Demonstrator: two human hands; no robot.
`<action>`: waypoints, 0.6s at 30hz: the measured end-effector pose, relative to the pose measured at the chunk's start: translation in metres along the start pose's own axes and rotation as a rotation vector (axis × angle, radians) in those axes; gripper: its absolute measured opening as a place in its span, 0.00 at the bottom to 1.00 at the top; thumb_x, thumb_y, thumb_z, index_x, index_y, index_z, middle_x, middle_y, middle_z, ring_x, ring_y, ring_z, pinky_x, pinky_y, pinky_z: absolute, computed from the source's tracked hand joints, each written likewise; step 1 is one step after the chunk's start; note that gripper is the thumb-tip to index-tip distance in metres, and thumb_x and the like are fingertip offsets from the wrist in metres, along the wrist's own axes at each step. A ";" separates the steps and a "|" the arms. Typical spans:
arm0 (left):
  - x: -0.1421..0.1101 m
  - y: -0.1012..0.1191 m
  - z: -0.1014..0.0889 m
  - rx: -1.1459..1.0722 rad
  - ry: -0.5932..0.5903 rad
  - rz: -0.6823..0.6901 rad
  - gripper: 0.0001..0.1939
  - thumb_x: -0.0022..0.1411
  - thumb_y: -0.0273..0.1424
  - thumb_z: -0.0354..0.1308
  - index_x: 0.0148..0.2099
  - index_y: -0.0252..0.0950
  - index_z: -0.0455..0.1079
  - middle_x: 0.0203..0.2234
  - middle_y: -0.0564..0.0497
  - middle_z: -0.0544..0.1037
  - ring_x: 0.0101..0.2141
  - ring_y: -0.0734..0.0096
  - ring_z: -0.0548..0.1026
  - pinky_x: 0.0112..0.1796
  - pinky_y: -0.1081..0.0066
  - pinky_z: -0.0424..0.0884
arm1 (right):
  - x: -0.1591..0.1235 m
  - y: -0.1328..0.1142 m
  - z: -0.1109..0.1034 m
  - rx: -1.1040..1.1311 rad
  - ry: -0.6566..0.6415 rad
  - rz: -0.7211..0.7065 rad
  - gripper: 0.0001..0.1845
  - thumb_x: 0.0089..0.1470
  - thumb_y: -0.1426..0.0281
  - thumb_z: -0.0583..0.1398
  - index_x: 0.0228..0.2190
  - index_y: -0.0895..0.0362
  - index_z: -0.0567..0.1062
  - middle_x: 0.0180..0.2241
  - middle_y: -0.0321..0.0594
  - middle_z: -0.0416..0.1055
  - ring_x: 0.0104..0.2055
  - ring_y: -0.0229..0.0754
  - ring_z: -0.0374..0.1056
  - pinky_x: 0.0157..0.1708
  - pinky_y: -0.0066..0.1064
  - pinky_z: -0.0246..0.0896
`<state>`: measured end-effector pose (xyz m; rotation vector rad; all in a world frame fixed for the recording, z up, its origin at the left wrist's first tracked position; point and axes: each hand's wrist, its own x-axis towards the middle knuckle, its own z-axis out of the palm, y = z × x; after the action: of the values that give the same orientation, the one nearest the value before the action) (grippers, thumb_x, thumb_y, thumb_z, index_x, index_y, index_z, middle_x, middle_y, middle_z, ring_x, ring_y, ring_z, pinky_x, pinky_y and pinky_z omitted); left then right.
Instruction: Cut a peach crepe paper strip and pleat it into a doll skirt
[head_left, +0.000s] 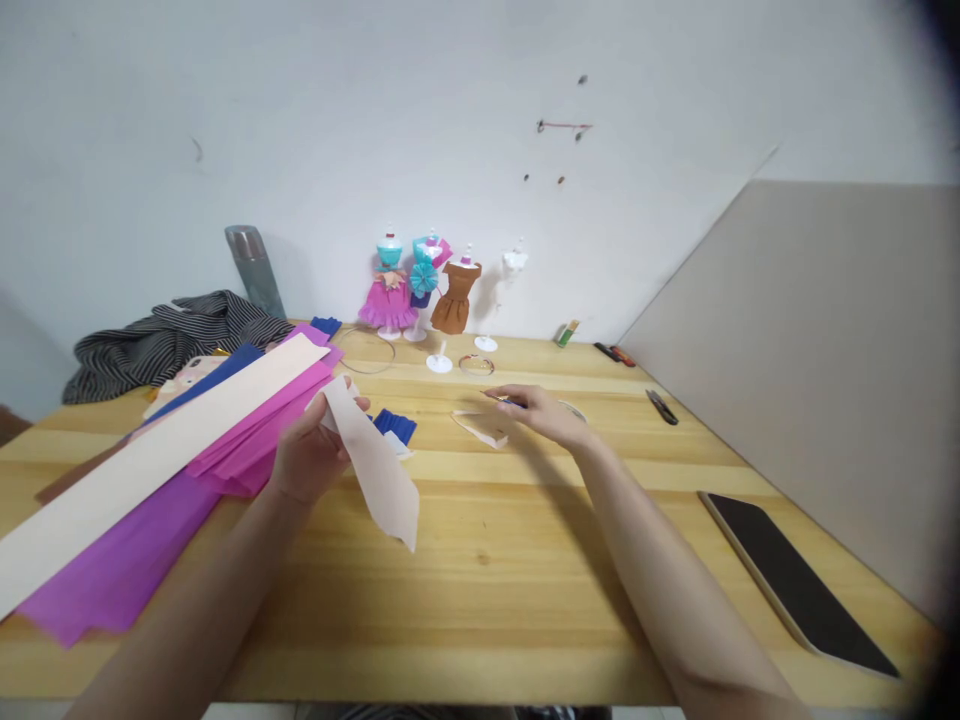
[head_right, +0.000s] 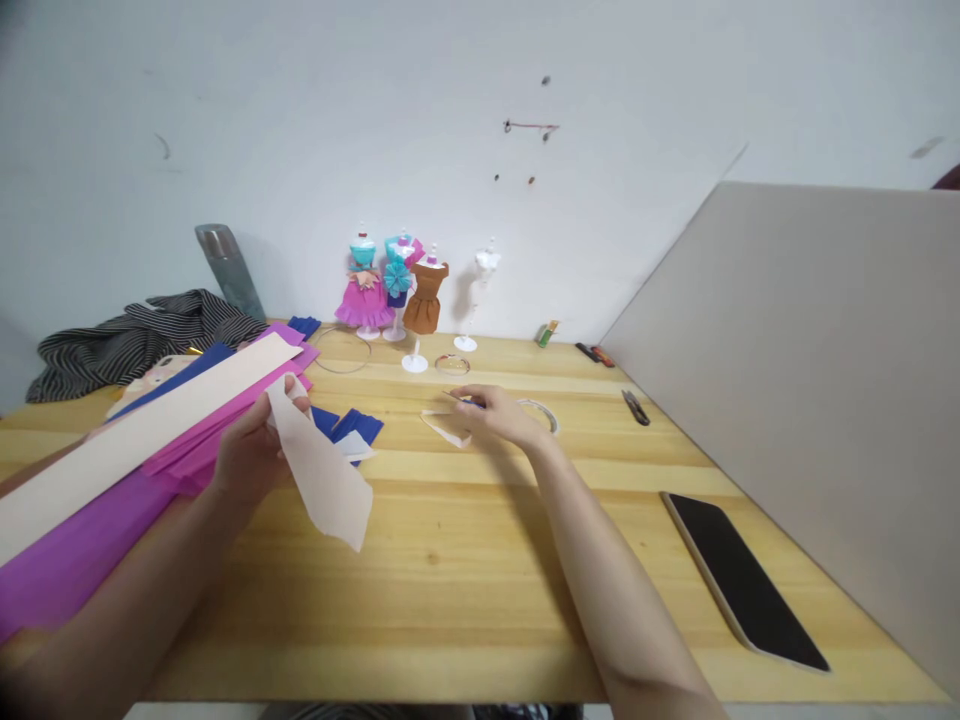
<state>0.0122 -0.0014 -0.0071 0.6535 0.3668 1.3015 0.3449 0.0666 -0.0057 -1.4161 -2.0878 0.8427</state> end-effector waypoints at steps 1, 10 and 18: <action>0.000 0.000 0.000 0.000 0.005 0.001 0.09 0.61 0.34 0.55 0.43 0.37 0.69 0.28 0.52 0.78 0.17 0.78 0.71 0.16 0.79 0.66 | 0.001 0.002 0.002 -0.056 0.009 0.023 0.22 0.51 0.61 0.57 0.45 0.61 0.76 0.47 0.48 0.74 0.45 0.48 0.69 0.44 0.35 0.62; 0.001 -0.003 0.002 0.000 0.005 -0.021 0.09 0.61 0.34 0.55 0.42 0.36 0.69 0.28 0.52 0.79 0.15 0.80 0.69 0.15 0.80 0.65 | 0.009 0.004 0.048 -0.326 -0.124 0.065 0.05 0.46 0.73 0.58 0.27 0.59 0.75 0.23 0.39 0.73 0.25 0.38 0.64 0.27 0.27 0.53; 0.001 -0.004 0.005 0.021 0.004 -0.019 0.07 0.61 0.34 0.55 0.40 0.37 0.69 0.27 0.53 0.78 0.15 0.81 0.67 0.15 0.81 0.63 | -0.084 -0.025 0.023 -0.074 -0.338 0.015 0.07 0.52 0.68 0.56 0.24 0.56 0.68 0.21 0.34 0.64 0.24 0.36 0.57 0.25 0.26 0.50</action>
<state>0.0186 -0.0023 -0.0061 0.6633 0.3892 1.2826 0.3427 -0.0237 -0.0074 -1.4078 -2.3797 1.0847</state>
